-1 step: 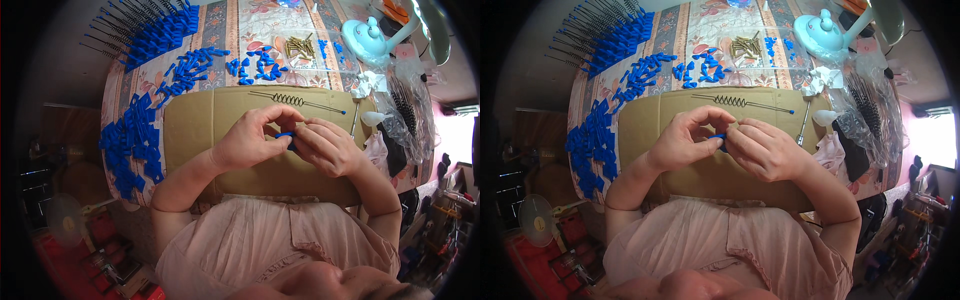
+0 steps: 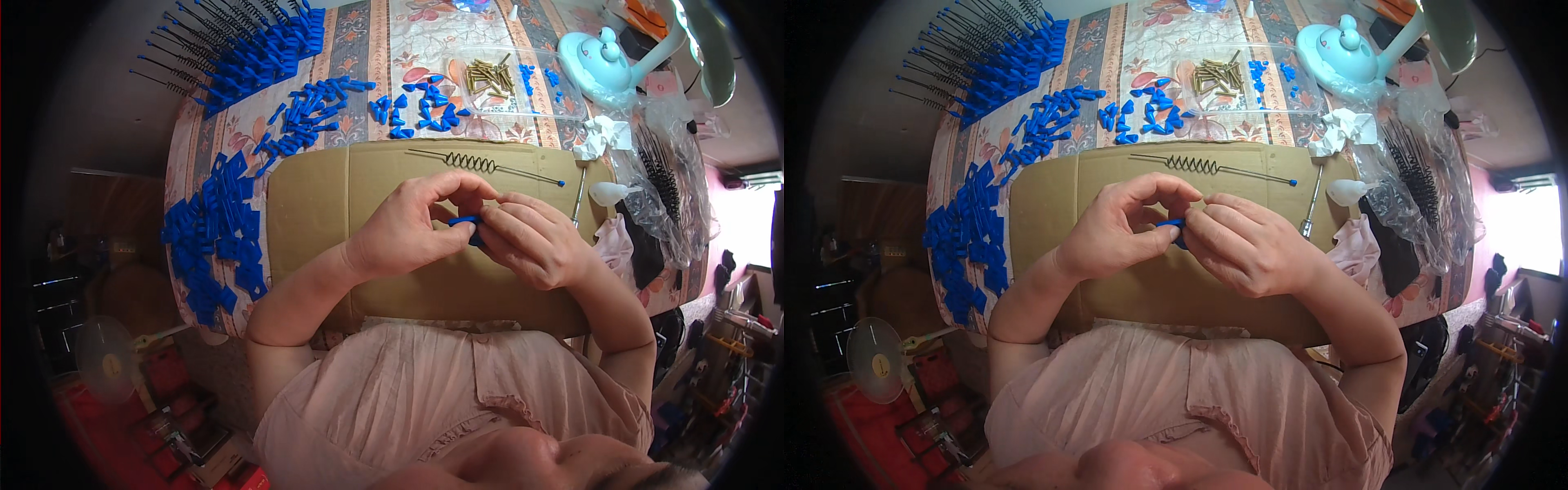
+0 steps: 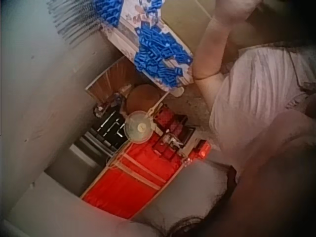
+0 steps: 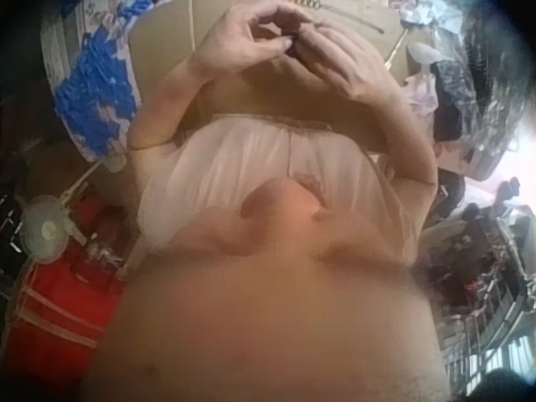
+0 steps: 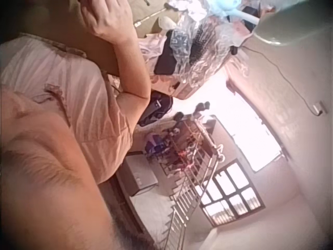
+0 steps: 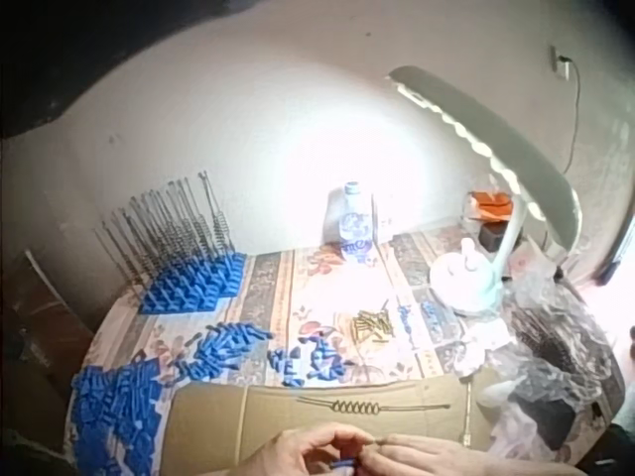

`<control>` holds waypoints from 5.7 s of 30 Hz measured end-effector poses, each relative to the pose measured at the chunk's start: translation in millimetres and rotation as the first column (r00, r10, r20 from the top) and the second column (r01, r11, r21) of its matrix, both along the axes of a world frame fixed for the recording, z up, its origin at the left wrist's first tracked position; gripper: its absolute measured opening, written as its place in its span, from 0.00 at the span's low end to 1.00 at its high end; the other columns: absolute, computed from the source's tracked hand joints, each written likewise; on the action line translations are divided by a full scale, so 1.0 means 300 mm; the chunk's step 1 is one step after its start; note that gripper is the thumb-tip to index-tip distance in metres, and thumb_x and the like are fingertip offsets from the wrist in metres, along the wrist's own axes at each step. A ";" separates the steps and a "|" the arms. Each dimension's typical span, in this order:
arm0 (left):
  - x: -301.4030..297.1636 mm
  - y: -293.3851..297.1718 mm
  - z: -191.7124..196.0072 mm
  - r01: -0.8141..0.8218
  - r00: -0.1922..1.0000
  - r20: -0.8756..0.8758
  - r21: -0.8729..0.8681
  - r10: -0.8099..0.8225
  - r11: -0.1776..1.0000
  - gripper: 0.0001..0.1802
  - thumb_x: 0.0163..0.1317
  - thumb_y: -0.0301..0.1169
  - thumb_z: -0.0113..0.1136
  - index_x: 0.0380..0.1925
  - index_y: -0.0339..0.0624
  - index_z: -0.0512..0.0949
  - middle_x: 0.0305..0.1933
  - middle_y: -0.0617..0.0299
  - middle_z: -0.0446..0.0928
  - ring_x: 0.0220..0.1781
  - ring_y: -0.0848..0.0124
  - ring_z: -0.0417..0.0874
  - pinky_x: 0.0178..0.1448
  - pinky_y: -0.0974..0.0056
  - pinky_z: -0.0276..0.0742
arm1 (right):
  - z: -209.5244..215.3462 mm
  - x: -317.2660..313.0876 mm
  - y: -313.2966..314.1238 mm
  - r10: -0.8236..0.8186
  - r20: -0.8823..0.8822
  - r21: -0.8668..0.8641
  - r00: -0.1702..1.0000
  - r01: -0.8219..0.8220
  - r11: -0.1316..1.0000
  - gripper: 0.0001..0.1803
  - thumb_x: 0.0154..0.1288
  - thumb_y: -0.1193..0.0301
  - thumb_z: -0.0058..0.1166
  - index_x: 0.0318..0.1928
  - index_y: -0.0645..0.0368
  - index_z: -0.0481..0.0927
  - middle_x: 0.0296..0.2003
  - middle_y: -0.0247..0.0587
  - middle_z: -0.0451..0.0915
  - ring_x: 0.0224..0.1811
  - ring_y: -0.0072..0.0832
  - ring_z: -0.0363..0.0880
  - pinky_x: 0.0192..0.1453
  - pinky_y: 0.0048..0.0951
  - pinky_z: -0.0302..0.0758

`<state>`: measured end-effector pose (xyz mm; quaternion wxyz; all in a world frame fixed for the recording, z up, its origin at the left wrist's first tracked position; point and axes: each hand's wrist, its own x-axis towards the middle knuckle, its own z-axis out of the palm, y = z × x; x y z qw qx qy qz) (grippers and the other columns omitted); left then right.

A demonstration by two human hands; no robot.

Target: The recorder is assembling small blue plastic components by inserting metal springs and pins into them.

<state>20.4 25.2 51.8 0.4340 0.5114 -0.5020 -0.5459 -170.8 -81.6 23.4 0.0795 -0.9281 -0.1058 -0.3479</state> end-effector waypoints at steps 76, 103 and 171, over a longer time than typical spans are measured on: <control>0.044 -0.018 -0.145 -0.235 0.827 -0.536 -0.053 0.171 0.971 0.14 0.63 0.30 0.58 0.47 0.39 0.70 0.43 0.56 0.77 0.39 0.73 0.80 0.42 0.66 0.82 | 0.033 -0.208 0.122 -0.609 -0.727 0.141 0.316 0.938 0.318 0.32 0.57 0.63 0.57 0.61 0.59 0.66 0.26 0.45 0.79 0.32 0.47 0.78 0.44 0.45 0.70; 0.026 -0.009 -0.118 -0.359 0.933 -0.112 -0.185 0.343 0.915 0.16 0.57 0.19 0.64 0.44 0.34 0.70 0.41 0.62 0.75 0.41 0.78 0.77 0.42 0.72 0.80 | 0.088 -0.186 0.126 -0.428 -0.254 0.317 0.867 0.493 0.810 0.26 0.45 0.81 0.60 0.51 0.61 0.77 0.20 0.38 0.70 0.16 0.32 0.70 0.18 0.33 0.64; 0.067 0.002 -0.082 -0.030 0.716 0.286 -0.899 0.637 0.438 0.20 0.49 0.29 0.72 0.38 0.44 0.72 0.45 0.54 0.80 0.46 0.58 0.83 0.45 0.59 0.81 | -0.072 -0.158 0.104 -0.131 -0.318 0.929 0.939 0.336 0.153 0.09 0.62 0.79 0.56 0.43 0.64 0.77 0.37 0.35 0.75 0.39 0.20 0.71 0.44 0.19 0.67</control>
